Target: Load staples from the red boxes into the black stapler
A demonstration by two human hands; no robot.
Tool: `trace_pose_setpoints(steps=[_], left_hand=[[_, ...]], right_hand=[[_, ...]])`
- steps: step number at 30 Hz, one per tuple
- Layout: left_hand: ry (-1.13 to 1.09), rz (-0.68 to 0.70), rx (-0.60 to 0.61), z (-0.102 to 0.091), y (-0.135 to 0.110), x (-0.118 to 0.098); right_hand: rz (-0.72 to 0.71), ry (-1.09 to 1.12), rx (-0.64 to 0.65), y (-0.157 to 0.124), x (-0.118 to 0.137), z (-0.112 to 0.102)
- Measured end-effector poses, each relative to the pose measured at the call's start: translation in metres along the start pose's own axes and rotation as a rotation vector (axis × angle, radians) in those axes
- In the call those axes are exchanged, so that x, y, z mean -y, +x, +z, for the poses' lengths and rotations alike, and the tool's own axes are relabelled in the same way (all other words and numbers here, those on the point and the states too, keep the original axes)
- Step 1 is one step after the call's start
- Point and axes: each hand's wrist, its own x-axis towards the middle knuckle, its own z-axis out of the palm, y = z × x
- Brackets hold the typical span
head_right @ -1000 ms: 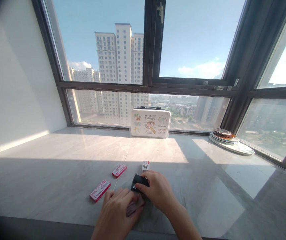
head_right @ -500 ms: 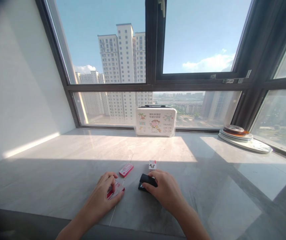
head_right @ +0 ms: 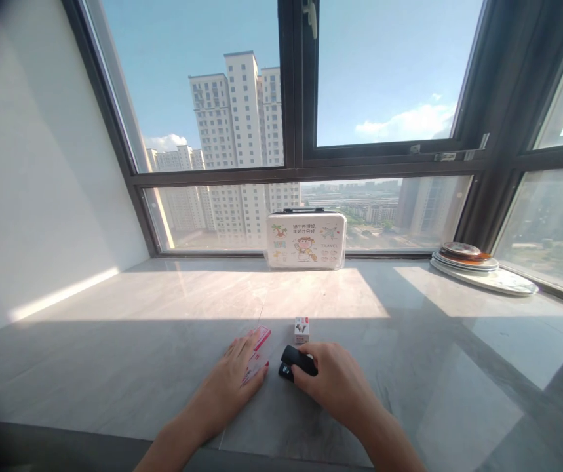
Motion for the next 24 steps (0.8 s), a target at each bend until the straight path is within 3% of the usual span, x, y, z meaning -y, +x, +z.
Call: trace_pose_setpoints(steps=[8,12,18,24], left_hand=[[0.224,-0.074,-0.156,0.044,0.028,-0.067],[0.271,-0.132,-0.214,0.061,0.045,-0.092],[0.258,-0.138,-0.258,0.060,0.046,-0.095],[0.287,-0.147,-0.296,0.053,0.019,-0.085]], right_hand=[[0.208,-0.107,-0.119,-0.021,-0.020,-0.013],[0.283,-0.059,-0.108,-0.027,-0.040,-0.012],[0.251,0.157,-0.086,-0.029,-0.056,0.001],[0.217,0.217,-0.146,-0.016,-0.032,0.035]])
